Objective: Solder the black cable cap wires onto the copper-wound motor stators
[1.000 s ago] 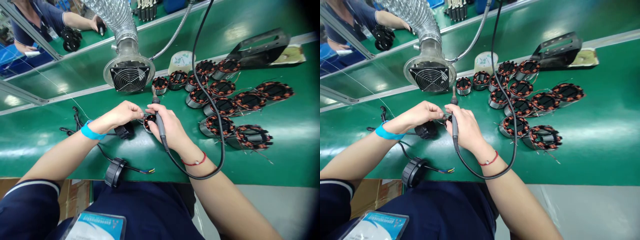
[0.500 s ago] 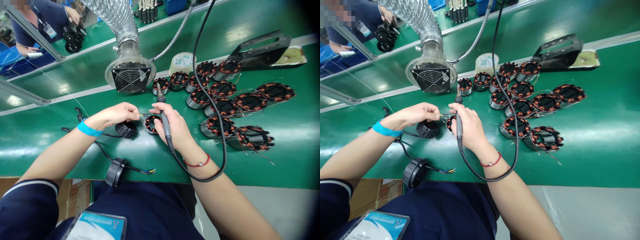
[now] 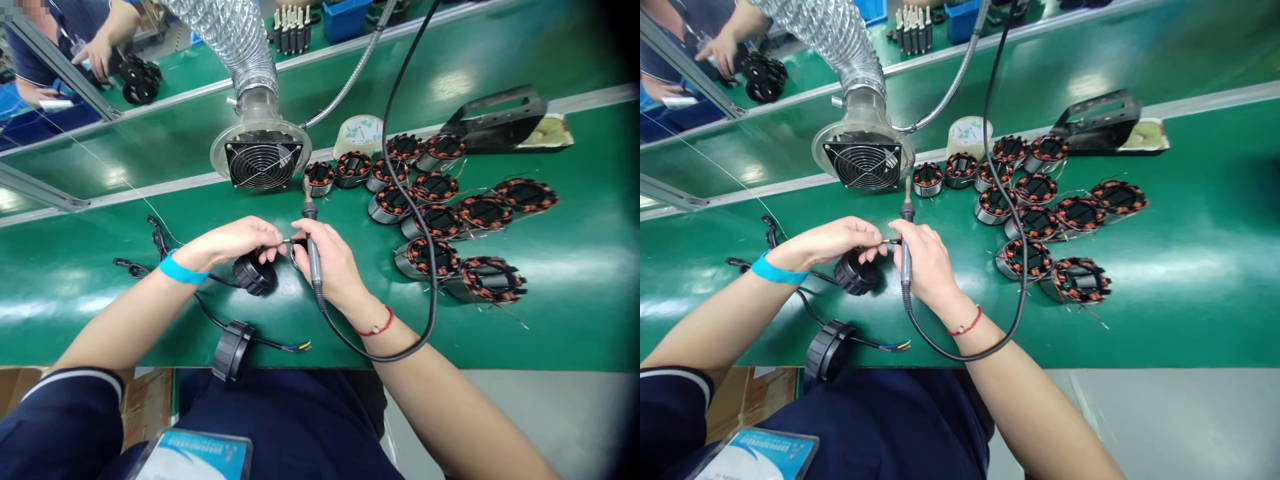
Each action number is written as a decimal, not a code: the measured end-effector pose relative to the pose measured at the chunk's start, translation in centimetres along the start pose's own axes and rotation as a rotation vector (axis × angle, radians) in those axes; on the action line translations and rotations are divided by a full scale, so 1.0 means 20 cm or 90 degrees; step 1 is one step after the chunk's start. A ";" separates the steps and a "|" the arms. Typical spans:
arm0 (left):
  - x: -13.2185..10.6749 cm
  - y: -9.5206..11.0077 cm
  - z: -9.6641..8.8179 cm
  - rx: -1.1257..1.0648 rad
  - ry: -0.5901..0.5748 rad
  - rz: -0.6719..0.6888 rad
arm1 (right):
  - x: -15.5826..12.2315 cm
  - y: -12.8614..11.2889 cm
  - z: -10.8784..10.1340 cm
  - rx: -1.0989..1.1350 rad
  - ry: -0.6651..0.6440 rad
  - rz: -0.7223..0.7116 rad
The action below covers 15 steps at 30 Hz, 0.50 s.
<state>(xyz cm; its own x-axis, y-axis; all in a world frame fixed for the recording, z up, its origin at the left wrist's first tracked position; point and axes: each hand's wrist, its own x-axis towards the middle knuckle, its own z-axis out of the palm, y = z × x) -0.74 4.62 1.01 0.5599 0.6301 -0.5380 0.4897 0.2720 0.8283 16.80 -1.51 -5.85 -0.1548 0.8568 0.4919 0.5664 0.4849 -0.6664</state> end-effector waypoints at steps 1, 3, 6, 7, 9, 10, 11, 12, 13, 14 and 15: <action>0.00 -0.01 0.01 0.018 -0.013 -0.004 | 0.00 0.00 0.01 0.009 0.009 -0.006; 0.00 -0.02 0.03 0.051 0.002 -0.012 | -0.01 0.00 0.03 0.016 0.024 -0.016; -0.01 -0.06 0.02 0.042 0.111 -0.006 | -0.02 0.00 0.04 -0.002 0.044 -0.026; -0.02 -0.07 -0.01 0.026 0.160 -0.005 | -0.02 0.01 0.04 -0.012 0.053 -0.034; -0.04 -0.11 -0.11 0.003 0.254 -0.002 | -0.02 0.02 0.03 -0.031 0.078 -0.052; -0.05 -0.13 -0.18 -0.002 0.300 0.001 | -0.02 0.03 0.02 -0.035 0.088 -0.059; -0.07 -0.15 -0.26 -0.003 0.345 0.004 | -0.02 0.03 0.02 -0.034 0.094 -0.062; -0.09 -0.18 -0.34 -0.004 0.387 0.007 | -0.02 0.04 0.01 -0.031 0.095 -0.062; -0.11 -0.21 -0.43 -0.005 0.429 0.012 | -0.02 0.05 0.00 -0.026 0.094 -0.057; -0.13 -0.24 -0.51 -0.006 0.470 0.017 | -0.02 0.06 0.00 -0.023 0.091 -0.053; -0.16 -0.28 -0.57 -0.003 0.512 0.023 | -0.02 0.06 0.00 -0.020 0.089 -0.050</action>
<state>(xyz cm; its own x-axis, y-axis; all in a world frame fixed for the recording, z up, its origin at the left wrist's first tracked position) -12.87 9.49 -0.07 -0.0778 0.9689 -0.2349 0.4769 0.2431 0.8447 17.62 -1.30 -6.82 -0.0863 0.7830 0.6159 0.5829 0.5411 -0.6062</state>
